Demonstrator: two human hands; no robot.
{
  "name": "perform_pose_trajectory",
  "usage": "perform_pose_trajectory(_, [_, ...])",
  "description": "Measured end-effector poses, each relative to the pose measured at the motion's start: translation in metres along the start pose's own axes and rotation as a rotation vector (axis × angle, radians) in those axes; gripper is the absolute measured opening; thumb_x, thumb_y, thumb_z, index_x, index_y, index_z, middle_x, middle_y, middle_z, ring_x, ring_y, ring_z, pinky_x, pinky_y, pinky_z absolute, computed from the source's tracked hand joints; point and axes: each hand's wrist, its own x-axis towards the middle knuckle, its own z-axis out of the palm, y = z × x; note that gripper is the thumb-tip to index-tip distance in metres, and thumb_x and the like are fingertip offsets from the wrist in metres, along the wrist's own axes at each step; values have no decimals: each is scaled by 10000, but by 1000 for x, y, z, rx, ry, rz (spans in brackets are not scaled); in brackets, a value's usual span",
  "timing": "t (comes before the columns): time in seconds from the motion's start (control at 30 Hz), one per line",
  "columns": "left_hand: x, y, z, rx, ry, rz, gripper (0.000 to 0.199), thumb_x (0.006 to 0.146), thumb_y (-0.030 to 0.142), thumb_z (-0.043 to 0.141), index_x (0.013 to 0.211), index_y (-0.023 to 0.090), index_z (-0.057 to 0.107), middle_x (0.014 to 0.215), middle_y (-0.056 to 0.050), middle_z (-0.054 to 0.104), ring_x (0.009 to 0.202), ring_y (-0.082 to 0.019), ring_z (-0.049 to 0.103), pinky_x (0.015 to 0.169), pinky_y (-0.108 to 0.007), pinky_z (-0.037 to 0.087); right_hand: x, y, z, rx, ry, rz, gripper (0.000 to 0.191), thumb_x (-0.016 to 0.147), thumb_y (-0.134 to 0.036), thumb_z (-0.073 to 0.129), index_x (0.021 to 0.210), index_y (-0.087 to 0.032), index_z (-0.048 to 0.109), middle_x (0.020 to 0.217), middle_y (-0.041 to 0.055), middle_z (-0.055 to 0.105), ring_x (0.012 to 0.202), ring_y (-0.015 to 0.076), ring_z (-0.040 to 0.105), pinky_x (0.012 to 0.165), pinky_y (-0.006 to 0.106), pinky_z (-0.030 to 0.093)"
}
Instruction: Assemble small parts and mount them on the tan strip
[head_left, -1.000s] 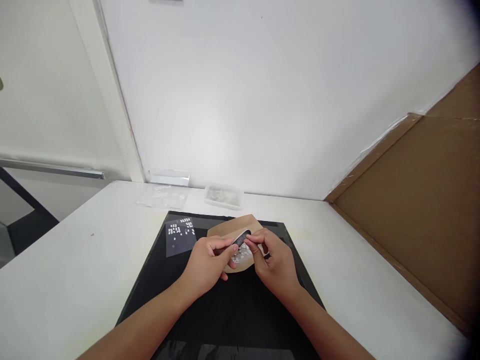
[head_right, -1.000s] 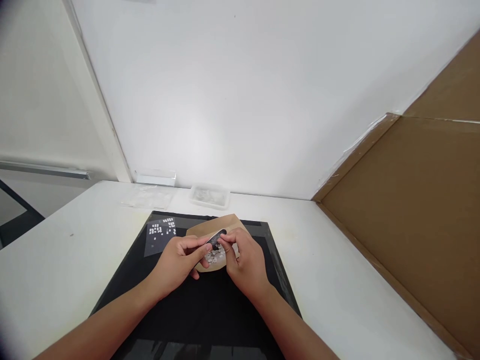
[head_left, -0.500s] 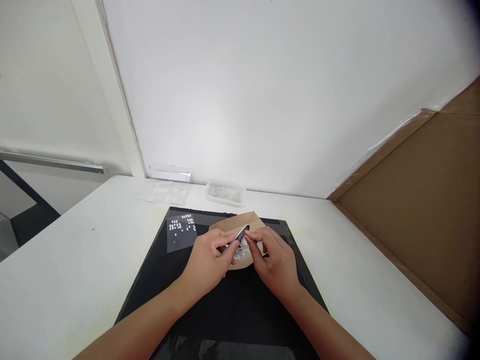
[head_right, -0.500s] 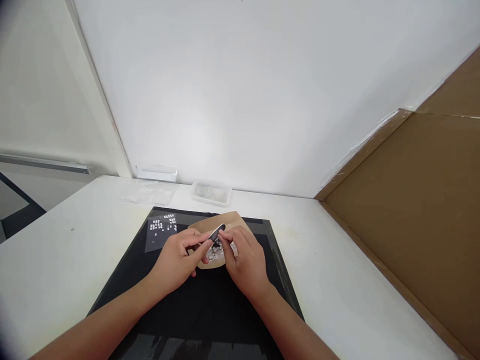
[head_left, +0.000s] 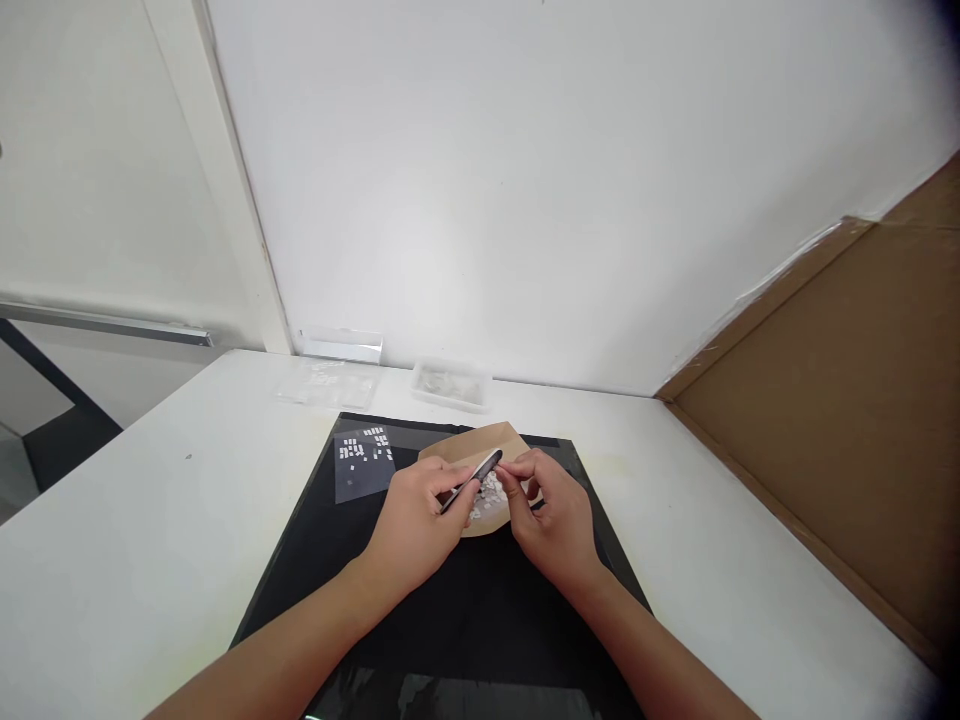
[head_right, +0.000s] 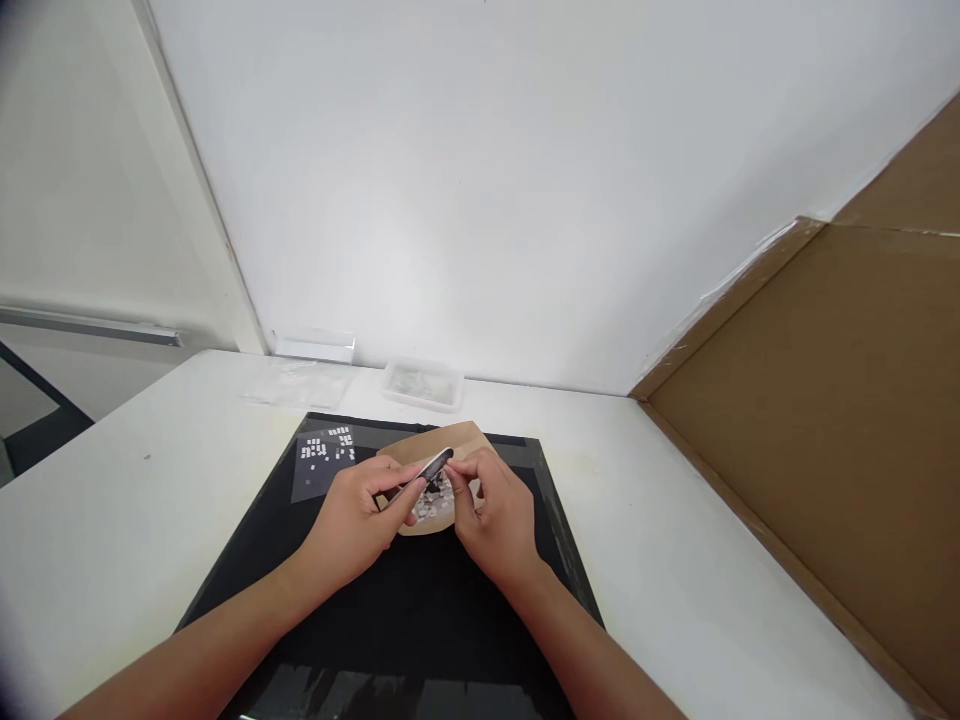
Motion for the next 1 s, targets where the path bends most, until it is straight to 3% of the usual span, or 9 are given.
perform_pose_trajectory(0.2, [1, 0, -1, -55, -15, -20, 325, 958, 259, 597, 1231, 310, 766, 738, 1, 609, 640, -120, 617, 549, -205, 451, 0, 4, 0, 89, -26, 71, 85, 974, -302, 646, 925, -233, 651, 830, -6, 680, 656, 139, 567, 618, 286, 462])
perform_pose_trajectory(0.57, [0, 1, -3, -22, -27, -4, 300, 968, 273, 587, 1190, 315, 784, 740, -4, 621, 646, -125, 601, 516, -199, 423, 1, 4, -1, 116, -54, 107, 92, 982, -320, 628, 999, -246, 680, 886, 10, 693, 690, 156, 588, 650, 301, 487])
perform_pose_trajectory(1.0, [1, -1, -3, 38, -8, 48, 325, 980, 250, 569, 1228, 321, 766, 742, -7, 609, 706, -146, 609, 601, -226, 449, 1, 2, 1, 45, -53, 36, 96, 988, -312, 613, 977, -237, 672, 893, 20, 690, 653, 142, 627, 551, 259, 492])
